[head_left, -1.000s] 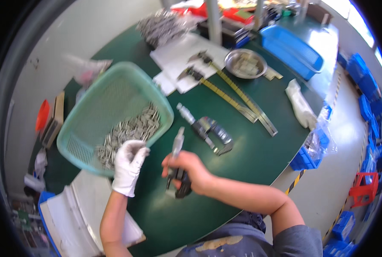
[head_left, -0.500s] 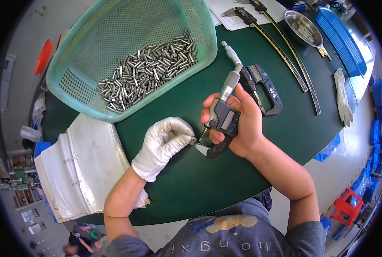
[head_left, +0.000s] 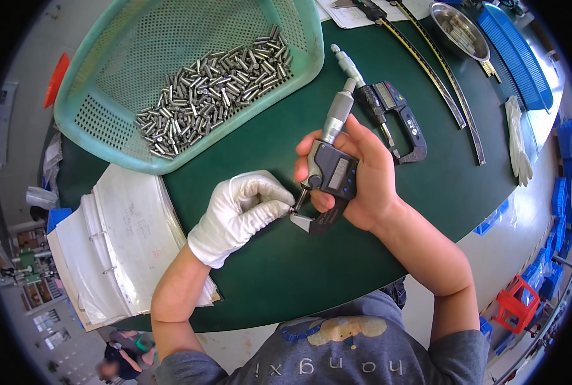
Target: Measure and inspect small metal cylindrical parts using a micrometer and digital caliper.
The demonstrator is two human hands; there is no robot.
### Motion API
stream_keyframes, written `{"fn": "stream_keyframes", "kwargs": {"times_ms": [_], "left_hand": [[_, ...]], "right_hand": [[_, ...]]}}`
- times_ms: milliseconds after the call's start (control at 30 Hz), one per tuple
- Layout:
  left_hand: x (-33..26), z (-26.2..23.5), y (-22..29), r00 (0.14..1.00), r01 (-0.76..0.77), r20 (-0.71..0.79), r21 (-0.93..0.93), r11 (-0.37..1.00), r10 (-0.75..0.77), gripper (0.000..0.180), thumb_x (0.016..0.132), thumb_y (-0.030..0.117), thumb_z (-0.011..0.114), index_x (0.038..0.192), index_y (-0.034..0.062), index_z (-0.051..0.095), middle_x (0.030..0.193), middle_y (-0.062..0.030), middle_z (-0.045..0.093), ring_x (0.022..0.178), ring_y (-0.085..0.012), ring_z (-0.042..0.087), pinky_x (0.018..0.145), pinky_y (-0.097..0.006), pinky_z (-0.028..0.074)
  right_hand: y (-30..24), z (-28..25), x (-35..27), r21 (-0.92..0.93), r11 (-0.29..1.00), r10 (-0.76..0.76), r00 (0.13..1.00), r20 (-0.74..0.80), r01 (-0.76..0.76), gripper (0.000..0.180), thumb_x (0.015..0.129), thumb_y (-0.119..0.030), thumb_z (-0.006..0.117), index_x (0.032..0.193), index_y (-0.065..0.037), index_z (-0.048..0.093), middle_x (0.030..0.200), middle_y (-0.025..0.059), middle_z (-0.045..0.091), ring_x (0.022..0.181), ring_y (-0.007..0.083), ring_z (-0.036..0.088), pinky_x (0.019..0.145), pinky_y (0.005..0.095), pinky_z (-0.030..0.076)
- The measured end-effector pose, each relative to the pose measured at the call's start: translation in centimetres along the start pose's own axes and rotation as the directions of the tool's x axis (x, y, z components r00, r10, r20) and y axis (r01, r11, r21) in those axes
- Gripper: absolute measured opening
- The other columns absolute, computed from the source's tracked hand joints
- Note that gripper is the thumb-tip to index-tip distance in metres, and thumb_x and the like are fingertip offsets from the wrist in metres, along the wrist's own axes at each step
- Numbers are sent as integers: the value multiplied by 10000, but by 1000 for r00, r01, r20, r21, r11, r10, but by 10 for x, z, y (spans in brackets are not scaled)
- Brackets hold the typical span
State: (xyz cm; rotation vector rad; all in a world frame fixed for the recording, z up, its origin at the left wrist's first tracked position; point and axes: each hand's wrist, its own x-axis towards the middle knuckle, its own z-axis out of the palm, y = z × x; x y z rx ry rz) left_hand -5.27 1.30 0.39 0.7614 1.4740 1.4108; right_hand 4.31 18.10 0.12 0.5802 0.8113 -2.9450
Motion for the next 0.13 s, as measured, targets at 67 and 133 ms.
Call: {"fn": "stream_keyframes", "kwargs": {"times_ms": [67, 133], "left_hand": [[0, 0, 2, 1000, 27, 4, 13, 1000, -27, 72, 781, 43, 596, 834, -5, 590, 801, -37, 554, 727, -83, 530, 654, -205, 426], [0, -1, 2, 998, 54, 15, 35, 998, -55, 88, 780, 56, 602, 848, 1, 596, 812, -36, 562, 735, -83, 533, 657, -203, 426]], "right_hand": [[-1, -1, 0, -7, 1000, 6, 1000, 11, -6, 571, 860, -468, 178, 875, -6, 513, 697, 129, 568, 441, 160, 441, 429, 256, 377], [-1, -2, 1, -59, 998, 4, 1000, 23, -3, 582, 857, -482, 178, 878, -7, 514, 707, 137, 573, 448, 160, 449, 432, 263, 383]]}}
